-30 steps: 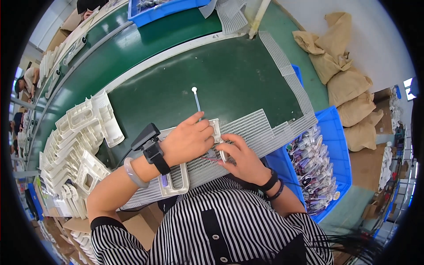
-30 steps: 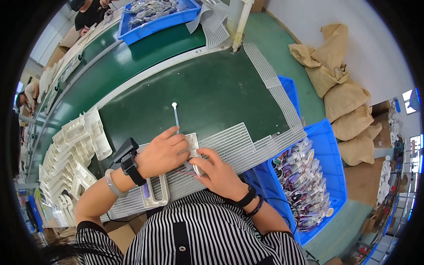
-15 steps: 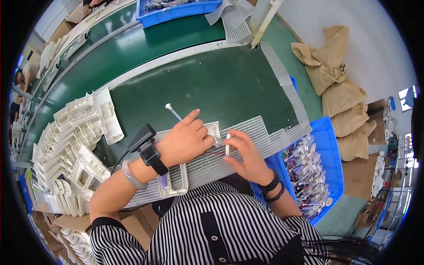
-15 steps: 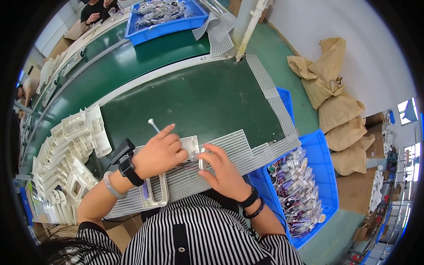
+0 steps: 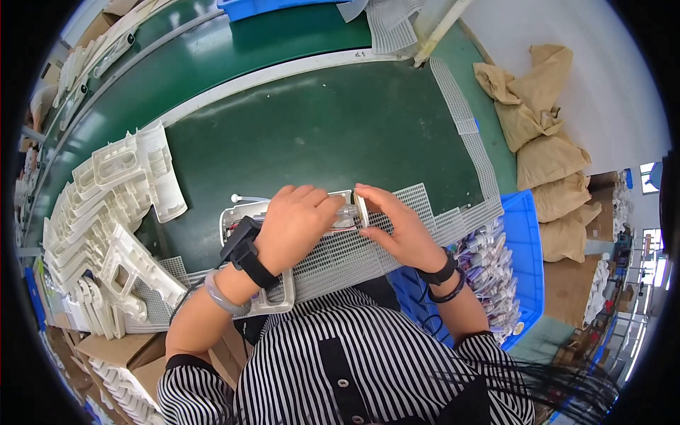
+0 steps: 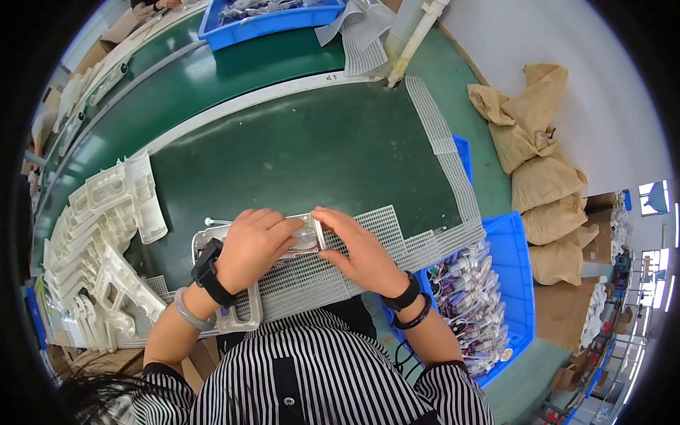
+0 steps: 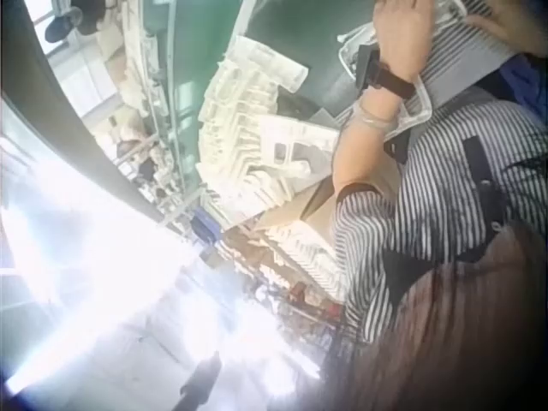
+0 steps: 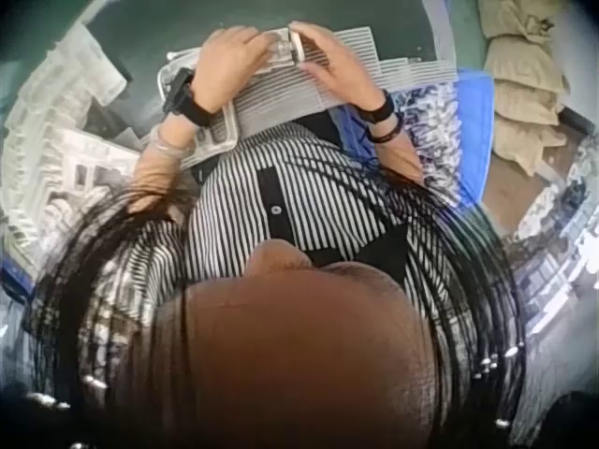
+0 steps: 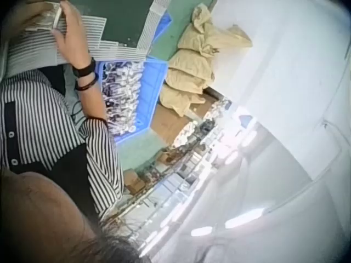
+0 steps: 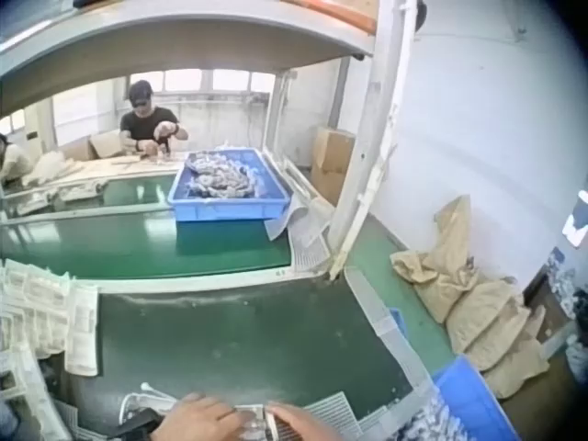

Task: Assembling internal electronic components including a motor, wires, and circuit board into a handheld white plastic casing.

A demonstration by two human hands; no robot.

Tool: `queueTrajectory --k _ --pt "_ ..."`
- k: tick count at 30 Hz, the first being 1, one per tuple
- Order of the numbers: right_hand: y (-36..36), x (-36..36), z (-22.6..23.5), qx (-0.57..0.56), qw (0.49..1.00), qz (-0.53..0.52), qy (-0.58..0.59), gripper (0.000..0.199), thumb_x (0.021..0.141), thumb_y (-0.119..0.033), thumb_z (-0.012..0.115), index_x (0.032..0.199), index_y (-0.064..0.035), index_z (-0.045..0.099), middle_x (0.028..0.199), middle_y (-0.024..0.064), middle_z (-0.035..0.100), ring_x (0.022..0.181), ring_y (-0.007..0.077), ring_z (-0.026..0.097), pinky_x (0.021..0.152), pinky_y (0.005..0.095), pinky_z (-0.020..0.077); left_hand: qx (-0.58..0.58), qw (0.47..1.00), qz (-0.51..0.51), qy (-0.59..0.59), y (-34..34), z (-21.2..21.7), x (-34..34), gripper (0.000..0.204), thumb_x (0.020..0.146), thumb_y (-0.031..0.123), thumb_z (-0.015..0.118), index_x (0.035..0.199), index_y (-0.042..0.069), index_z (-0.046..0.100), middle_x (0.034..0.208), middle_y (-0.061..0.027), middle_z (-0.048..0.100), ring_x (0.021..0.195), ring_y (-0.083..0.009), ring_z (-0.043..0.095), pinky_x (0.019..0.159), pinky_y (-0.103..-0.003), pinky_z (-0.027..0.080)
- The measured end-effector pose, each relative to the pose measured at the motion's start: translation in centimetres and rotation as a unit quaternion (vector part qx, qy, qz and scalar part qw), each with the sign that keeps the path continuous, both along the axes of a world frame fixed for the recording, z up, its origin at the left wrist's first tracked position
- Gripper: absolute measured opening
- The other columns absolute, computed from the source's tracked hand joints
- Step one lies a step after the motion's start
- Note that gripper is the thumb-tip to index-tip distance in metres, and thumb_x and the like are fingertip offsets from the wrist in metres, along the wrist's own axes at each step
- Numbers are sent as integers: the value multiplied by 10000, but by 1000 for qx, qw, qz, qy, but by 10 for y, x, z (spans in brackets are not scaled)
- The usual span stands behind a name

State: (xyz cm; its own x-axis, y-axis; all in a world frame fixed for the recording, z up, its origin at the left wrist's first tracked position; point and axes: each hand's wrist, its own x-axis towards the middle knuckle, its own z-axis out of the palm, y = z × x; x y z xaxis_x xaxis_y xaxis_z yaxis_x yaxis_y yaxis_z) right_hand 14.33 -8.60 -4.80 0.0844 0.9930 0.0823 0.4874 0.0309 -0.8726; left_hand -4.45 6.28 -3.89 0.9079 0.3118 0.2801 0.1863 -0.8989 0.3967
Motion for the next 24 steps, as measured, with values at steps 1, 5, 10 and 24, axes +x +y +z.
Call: queueTrajectory --k 1,5,10,24 --pt "0 -1 0 -15 1000 -1 3 644 884 -72 724 1471 -55 462 1491 187 497 1340 348 526 1106 408 467 -3 1000 0 1 -2 -2 1 279 807 150 736 1081 115 697 849 -19 645 830 -230 633 740 -380 493" --pt "2 -9 -5 -31 999 0 -9 645 877 -63 726 1465 -58 463 1489 185 502 1344 343 525 1112 402 457 22 999 46 -6 -8 -10 4 203 799 178 757 985 112 710 801 -14 639 804 -226 627 731 -380 481" --pt "2 -13 -8 -54 998 -29 24 643 876 -24 718 1463 -57 459 1441 181 536 1299 338 571 1073 411 495 31 996 83 -17 -18 -17 5 171 803 182 752 952 114 702 796 -11 634 792 -227 620 768 -391 491" --pt "0 -25 -10 -80 982 -65 161 567 996 -38 602 1515 -11 373 1434 203 536 1317 305 575 1075 380 486 19 990 114 -81 -25 -29 8 274 781 119 662 1049 96 712 848 -30 631 835 -246 610 881 -429 510"
